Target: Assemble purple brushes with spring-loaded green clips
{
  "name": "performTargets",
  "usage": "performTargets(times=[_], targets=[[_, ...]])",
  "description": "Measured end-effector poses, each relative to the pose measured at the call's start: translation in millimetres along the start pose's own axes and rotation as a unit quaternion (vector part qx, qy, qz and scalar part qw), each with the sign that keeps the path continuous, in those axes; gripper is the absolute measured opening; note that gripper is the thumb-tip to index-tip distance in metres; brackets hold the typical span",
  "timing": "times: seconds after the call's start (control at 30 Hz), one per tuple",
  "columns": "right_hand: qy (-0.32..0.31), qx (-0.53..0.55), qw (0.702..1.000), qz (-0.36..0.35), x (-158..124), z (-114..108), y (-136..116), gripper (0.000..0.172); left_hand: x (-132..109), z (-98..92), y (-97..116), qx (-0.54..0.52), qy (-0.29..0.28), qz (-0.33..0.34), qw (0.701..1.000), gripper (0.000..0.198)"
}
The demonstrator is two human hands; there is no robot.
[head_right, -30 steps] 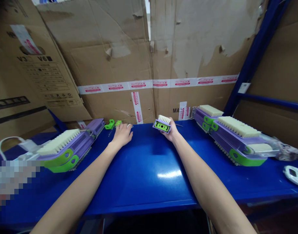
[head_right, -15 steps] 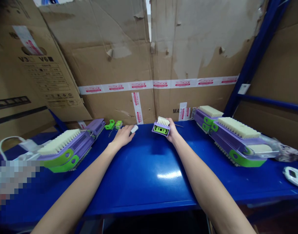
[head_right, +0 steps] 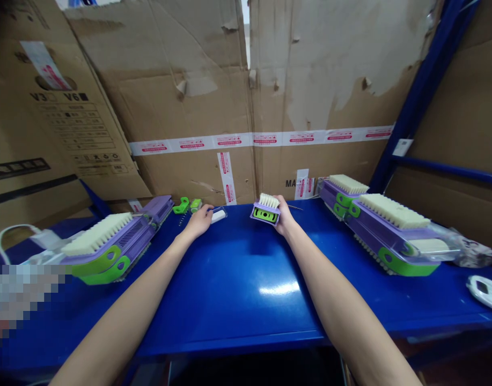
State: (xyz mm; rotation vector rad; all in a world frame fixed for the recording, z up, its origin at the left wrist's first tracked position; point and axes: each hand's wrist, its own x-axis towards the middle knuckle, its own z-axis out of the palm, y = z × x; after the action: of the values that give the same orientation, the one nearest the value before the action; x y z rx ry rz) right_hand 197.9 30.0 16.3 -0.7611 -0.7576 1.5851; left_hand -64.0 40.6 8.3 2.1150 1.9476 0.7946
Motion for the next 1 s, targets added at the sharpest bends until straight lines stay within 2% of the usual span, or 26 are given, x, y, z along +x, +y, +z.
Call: performTargets(times=[0.1,0.2,0.27,0.3,0.37,0.4,0.43,0.5,0.57,0.6,0.63,0.7,0.77,0.8,0.87,0.93,1.0], targets=[[0.007,0.008,1.000,0.001,0,1,1,0.024,-9,3.0,3,0.111,0.042,0.079,0.990,0.036],[0.008,0.011,1.000,-0.002,1,0,2,0.021,-14,7.9,6,0.173,0.036,0.150,0.973,0.048],[0.007,0.009,1.000,-0.006,1,0,2,0.019,-13,11.0,9,0.127,0.028,0.148,0.980,0.045],[0.006,0.007,1.000,-0.008,1,0,2,0.018,-11,11.9,11,0.070,0.032,0.128,0.989,0.041],[0.001,0.009,1.000,-0.007,1,1,2,0.017,-6,11.0,16,-0.112,0.045,0.044,0.992,0.035],[-0.001,0.013,1.000,-0.006,1,1,2,0.017,-4,8.9,20,-0.226,0.044,-0.012,0.973,0.034],[-0.002,0.017,1.000,-0.004,1,1,2,0.017,-2,5.9,23,-0.342,0.036,-0.067,0.937,0.034],[-0.002,0.021,1.000,0.000,1,1,2,0.018,0,-2.2,28,-0.531,-0.005,-0.133,0.837,0.033],[-0.001,0.016,1.000,-0.001,1,1,2,0.018,-1,-10.4,31,-0.633,-0.027,-0.163,0.757,0.029],[0.000,0.012,1.000,-0.002,1,1,2,0.018,-2,-13.7,32,-0.657,-0.028,-0.173,0.733,0.026],[0.001,0.010,1.000,-0.003,1,1,3,0.018,-3,-16.0,32,-0.668,-0.025,-0.178,0.722,0.023],[0.003,0.008,1.000,-0.004,1,1,3,0.019,-4,-17.7,32,-0.658,-0.020,-0.181,0.731,0.027],[0.004,0.010,1.000,-0.003,0,2,3,0.019,-4,-16.3,29,-0.615,-0.010,-0.186,0.766,0.035],[0.005,0.011,1.000,-0.003,0,2,3,0.019,-4,-15.0,28,-0.577,-0.001,-0.191,0.794,0.037],[0.003,0.012,1.000,-0.004,-1,3,3,0.020,-4,-12.4,23,-0.457,0.031,-0.187,0.869,0.036],[0.003,0.013,1.000,-0.001,-1,4,3,0.021,-3,-10.2,17,-0.287,0.062,-0.145,0.945,0.032],[0.004,0.019,1.000,0.004,-2,4,2,0.023,-3,-8.4,12,-0.149,0.073,-0.101,0.981,0.026]])
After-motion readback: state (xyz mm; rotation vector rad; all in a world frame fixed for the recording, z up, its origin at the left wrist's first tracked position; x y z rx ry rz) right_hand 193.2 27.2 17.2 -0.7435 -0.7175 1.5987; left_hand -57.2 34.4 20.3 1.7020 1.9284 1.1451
